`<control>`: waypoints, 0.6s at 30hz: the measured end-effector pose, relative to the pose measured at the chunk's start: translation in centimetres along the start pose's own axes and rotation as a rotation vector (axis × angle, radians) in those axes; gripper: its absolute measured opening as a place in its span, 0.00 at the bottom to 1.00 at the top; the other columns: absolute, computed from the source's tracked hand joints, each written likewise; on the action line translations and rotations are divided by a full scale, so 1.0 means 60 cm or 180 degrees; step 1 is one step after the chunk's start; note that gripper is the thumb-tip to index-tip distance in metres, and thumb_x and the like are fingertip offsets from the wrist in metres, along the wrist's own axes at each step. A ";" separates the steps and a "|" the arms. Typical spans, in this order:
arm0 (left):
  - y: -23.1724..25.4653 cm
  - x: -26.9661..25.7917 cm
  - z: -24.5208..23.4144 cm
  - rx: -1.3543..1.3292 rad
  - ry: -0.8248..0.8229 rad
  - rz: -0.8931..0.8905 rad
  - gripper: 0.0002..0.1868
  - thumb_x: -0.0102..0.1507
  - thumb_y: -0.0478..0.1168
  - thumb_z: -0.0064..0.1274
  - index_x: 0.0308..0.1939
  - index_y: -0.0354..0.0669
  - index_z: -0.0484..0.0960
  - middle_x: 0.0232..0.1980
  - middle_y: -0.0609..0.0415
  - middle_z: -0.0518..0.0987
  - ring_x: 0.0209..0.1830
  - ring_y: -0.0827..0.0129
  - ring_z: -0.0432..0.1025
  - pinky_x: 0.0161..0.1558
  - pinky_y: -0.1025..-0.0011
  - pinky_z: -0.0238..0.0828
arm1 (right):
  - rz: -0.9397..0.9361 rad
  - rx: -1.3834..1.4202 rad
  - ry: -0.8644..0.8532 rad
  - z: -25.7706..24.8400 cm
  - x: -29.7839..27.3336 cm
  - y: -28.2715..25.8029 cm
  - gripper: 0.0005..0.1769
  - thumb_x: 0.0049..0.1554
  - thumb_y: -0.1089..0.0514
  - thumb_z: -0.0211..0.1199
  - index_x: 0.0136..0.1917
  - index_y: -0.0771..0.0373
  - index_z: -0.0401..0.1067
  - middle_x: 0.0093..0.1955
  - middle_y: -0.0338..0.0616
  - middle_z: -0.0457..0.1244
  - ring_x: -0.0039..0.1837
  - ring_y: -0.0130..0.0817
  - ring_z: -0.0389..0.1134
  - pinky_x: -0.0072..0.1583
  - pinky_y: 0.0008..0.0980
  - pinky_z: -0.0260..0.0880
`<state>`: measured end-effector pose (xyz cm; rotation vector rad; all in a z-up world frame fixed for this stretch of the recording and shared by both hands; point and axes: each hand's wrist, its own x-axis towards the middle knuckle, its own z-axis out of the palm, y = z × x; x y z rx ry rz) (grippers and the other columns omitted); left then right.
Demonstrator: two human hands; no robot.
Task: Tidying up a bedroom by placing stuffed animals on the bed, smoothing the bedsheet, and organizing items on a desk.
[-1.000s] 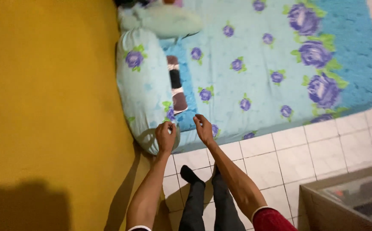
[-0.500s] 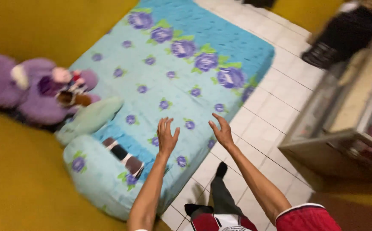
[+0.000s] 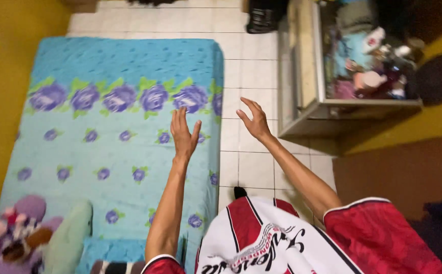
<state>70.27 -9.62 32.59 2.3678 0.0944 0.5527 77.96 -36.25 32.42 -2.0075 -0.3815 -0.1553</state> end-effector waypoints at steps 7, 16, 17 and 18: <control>0.072 0.163 0.129 -0.0295 -0.0260 0.0357 0.35 0.68 0.44 0.57 0.77 0.46 0.60 0.75 0.43 0.63 0.79 0.40 0.50 0.73 0.39 0.44 | 0.0175 -0.0145 0.0378 -0.088 0.080 0.067 0.26 0.65 0.52 0.64 0.74 0.58 0.68 0.68 0.51 0.64 0.72 0.53 0.63 0.72 0.51 0.61; 0.075 0.378 0.297 -0.0565 -0.0826 0.0768 0.35 0.67 0.46 0.57 0.76 0.48 0.62 0.75 0.44 0.64 0.79 0.41 0.51 0.74 0.41 0.45 | 0.0517 -0.0230 0.0826 -0.122 0.227 0.169 0.26 0.64 0.53 0.65 0.73 0.61 0.68 0.68 0.56 0.63 0.72 0.56 0.62 0.72 0.53 0.60; 0.070 0.408 0.319 -0.0580 -0.0893 0.0791 0.36 0.67 0.47 0.57 0.77 0.48 0.61 0.75 0.44 0.63 0.79 0.41 0.51 0.74 0.40 0.45 | 0.0603 -0.0199 0.0878 -0.124 0.252 0.187 0.26 0.64 0.53 0.65 0.73 0.61 0.68 0.68 0.56 0.63 0.72 0.56 0.62 0.72 0.52 0.59; 0.063 0.440 0.333 -0.0586 -0.0958 0.0805 0.36 0.68 0.47 0.56 0.77 0.49 0.61 0.75 0.45 0.63 0.80 0.42 0.51 0.74 0.40 0.44 | 0.0688 -0.0159 0.0920 -0.122 0.279 0.200 0.26 0.65 0.53 0.65 0.73 0.61 0.67 0.69 0.57 0.62 0.73 0.55 0.61 0.73 0.51 0.59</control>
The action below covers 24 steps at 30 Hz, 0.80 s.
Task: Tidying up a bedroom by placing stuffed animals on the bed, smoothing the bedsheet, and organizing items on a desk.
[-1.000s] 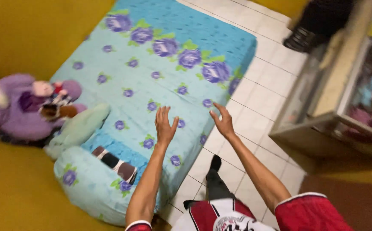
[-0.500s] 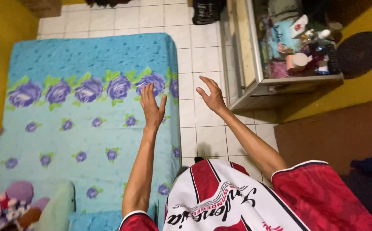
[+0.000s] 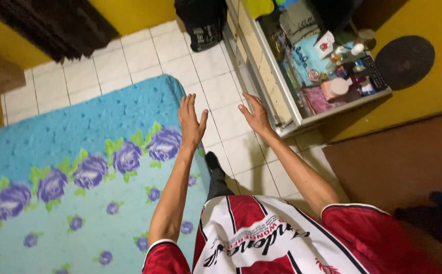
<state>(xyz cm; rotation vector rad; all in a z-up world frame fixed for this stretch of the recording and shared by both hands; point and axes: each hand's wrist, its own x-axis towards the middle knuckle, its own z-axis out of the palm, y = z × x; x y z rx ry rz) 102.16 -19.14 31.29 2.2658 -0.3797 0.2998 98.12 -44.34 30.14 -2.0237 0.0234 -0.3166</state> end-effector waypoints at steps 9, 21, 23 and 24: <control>-0.106 0.322 0.000 0.0048 -0.0597 0.0201 0.36 0.67 0.43 0.53 0.79 0.52 0.59 0.77 0.47 0.61 0.81 0.47 0.49 0.76 0.42 0.43 | 0.0534 0.0069 0.0260 0.033 0.246 -0.020 0.27 0.65 0.56 0.63 0.75 0.64 0.64 0.73 0.59 0.59 0.76 0.55 0.58 0.75 0.53 0.55; -0.157 0.538 0.131 -0.0306 -0.1079 0.0504 0.35 0.65 0.35 0.51 0.77 0.48 0.60 0.73 0.42 0.66 0.78 0.43 0.55 0.76 0.44 0.47 | 0.1306 0.0180 0.0993 0.060 0.429 0.183 0.17 0.66 0.52 0.61 0.66 0.56 0.74 0.65 0.51 0.66 0.70 0.50 0.65 0.66 0.51 0.67; -0.166 0.567 0.191 -0.0318 -0.1126 0.0618 0.35 0.65 0.35 0.52 0.76 0.48 0.61 0.73 0.42 0.67 0.78 0.43 0.56 0.76 0.45 0.48 | 0.1276 0.0097 0.1051 0.062 0.476 0.219 0.17 0.64 0.54 0.63 0.65 0.57 0.75 0.64 0.53 0.66 0.69 0.53 0.65 0.66 0.52 0.67; -0.170 0.586 0.222 -0.0311 -0.1149 0.0700 0.35 0.64 0.35 0.53 0.76 0.48 0.62 0.72 0.41 0.68 0.77 0.44 0.57 0.75 0.46 0.49 | 0.1237 0.0026 0.1068 0.061 0.506 0.237 0.17 0.62 0.55 0.64 0.64 0.57 0.76 0.63 0.55 0.67 0.68 0.57 0.66 0.67 0.53 0.67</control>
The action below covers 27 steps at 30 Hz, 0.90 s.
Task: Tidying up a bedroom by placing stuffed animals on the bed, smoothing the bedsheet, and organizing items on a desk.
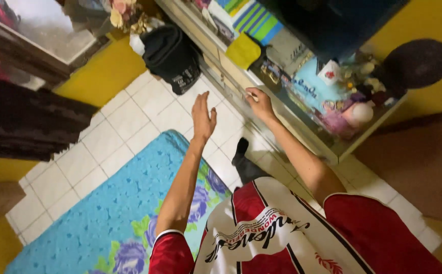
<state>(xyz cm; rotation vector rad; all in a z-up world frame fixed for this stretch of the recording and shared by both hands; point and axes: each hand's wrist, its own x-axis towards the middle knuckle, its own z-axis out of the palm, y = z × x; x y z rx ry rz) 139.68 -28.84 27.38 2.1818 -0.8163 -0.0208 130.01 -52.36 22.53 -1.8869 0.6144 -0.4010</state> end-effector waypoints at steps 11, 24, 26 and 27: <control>-0.103 0.266 0.214 0.0385 -0.1905 -0.0020 0.35 0.66 0.45 0.49 0.78 0.59 0.59 0.73 0.48 0.66 0.78 0.53 0.59 0.73 0.53 0.63 | 0.0379 -0.0556 0.0009 0.119 0.340 0.228 0.11 0.59 0.56 0.56 0.47 0.58 0.79 0.50 0.52 0.70 0.60 0.54 0.70 0.62 0.48 0.69; -0.136 0.417 0.340 0.2216 -0.2835 0.1012 0.42 0.67 0.52 0.44 0.82 0.54 0.46 0.84 0.49 0.51 0.84 0.57 0.46 0.69 0.41 0.61 | 0.1157 -0.2339 -0.1225 0.154 0.380 0.325 0.34 0.65 0.51 0.48 0.83 0.57 0.51 0.87 0.50 0.41 0.87 0.49 0.38 0.79 0.67 0.34; -0.128 0.417 0.337 0.2253 -0.2811 0.1059 0.41 0.67 0.51 0.44 0.82 0.54 0.47 0.84 0.48 0.50 0.84 0.56 0.45 0.71 0.42 0.55 | 0.1199 -0.1696 -0.0794 0.119 0.351 0.198 0.29 0.66 0.50 0.48 0.80 0.51 0.57 0.84 0.39 0.47 0.82 0.41 0.47 0.75 0.49 0.46; -0.122 0.418 0.336 0.2311 -0.2717 0.1067 0.40 0.67 0.50 0.43 0.82 0.53 0.49 0.84 0.47 0.49 0.84 0.55 0.44 0.73 0.43 0.49 | 0.1151 -0.1079 -0.0360 0.101 0.341 0.134 0.25 0.67 0.49 0.47 0.77 0.46 0.64 0.82 0.28 0.53 0.78 0.34 0.55 0.71 0.31 0.57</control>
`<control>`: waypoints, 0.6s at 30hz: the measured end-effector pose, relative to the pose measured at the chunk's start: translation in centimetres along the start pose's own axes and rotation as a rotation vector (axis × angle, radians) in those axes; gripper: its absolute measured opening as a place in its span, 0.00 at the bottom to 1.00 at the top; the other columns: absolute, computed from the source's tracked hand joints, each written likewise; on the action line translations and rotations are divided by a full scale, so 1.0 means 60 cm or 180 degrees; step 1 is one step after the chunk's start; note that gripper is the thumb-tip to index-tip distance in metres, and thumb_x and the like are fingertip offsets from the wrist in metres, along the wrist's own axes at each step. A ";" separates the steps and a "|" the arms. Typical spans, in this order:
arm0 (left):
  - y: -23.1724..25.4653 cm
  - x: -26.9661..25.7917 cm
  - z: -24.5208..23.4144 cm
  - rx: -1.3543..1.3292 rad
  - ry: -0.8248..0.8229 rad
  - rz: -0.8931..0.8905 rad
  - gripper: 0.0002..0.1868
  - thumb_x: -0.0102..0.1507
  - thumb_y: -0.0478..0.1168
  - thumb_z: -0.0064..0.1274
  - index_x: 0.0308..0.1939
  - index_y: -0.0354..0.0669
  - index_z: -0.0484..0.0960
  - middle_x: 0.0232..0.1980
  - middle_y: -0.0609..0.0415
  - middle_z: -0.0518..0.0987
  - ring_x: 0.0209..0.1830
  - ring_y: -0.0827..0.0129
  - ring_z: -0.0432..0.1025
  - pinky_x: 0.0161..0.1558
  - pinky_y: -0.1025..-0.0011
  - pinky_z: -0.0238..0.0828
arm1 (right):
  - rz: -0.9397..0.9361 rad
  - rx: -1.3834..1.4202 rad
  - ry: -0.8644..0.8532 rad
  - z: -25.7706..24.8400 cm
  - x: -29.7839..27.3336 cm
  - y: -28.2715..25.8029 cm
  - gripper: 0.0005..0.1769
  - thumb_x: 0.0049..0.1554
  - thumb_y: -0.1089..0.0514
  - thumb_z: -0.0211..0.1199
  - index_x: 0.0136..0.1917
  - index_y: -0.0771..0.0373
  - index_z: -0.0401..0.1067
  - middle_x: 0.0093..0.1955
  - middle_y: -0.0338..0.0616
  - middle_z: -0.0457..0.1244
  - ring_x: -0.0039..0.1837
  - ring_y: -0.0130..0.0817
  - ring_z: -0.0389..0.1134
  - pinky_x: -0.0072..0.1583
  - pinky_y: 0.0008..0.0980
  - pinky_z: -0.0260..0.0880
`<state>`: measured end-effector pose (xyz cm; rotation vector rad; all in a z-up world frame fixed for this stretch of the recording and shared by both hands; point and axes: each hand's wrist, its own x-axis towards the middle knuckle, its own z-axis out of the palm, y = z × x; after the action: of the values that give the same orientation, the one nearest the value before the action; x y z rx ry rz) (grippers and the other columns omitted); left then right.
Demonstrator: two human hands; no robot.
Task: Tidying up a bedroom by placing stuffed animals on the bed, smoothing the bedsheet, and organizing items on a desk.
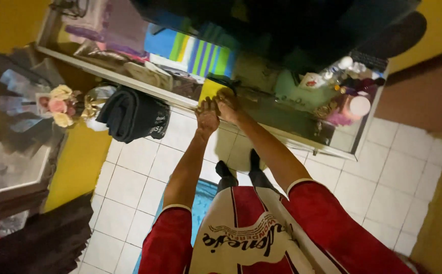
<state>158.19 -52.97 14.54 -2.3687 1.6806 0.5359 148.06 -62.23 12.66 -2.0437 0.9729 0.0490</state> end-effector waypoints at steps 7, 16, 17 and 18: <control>0.011 0.017 0.035 -0.0510 -0.0132 -0.0124 0.39 0.67 0.51 0.41 0.82 0.61 0.46 0.83 0.49 0.44 0.84 0.50 0.39 0.75 0.46 0.50 | -0.0973 -0.1641 -0.0303 -0.028 -0.005 0.075 0.30 0.67 0.53 0.47 0.81 0.58 0.57 0.87 0.48 0.41 0.85 0.51 0.42 0.79 0.57 0.44; 0.212 -0.019 0.007 -0.0955 0.0083 -0.0898 0.44 0.63 0.55 0.54 0.82 0.64 0.52 0.84 0.48 0.45 0.86 0.54 0.34 0.78 0.45 0.42 | -0.1124 -0.2104 -0.0581 -0.141 -0.066 0.145 0.36 0.61 0.56 0.52 0.82 0.53 0.55 0.88 0.42 0.38 0.83 0.52 0.47 0.69 0.67 0.62; 0.257 -0.036 0.013 -0.1000 0.0141 -0.0966 0.45 0.62 0.56 0.57 0.81 0.66 0.54 0.84 0.49 0.46 0.86 0.56 0.34 0.78 0.44 0.40 | -0.1178 -0.2122 -0.0653 -0.165 -0.101 0.162 0.37 0.59 0.57 0.54 0.81 0.56 0.56 0.87 0.44 0.39 0.83 0.54 0.47 0.69 0.66 0.63; 0.301 -0.052 0.017 -0.1043 0.0198 -0.1037 0.46 0.61 0.58 0.60 0.80 0.67 0.56 0.84 0.49 0.47 0.86 0.57 0.35 0.78 0.43 0.38 | -0.1231 -0.2139 -0.0726 -0.190 -0.135 0.177 0.38 0.58 0.59 0.57 0.80 0.58 0.58 0.87 0.47 0.40 0.83 0.56 0.47 0.69 0.65 0.64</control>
<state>140.14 -56.04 15.81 -2.8414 1.2652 0.7287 132.10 -68.88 15.66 -2.7309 0.4272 0.4431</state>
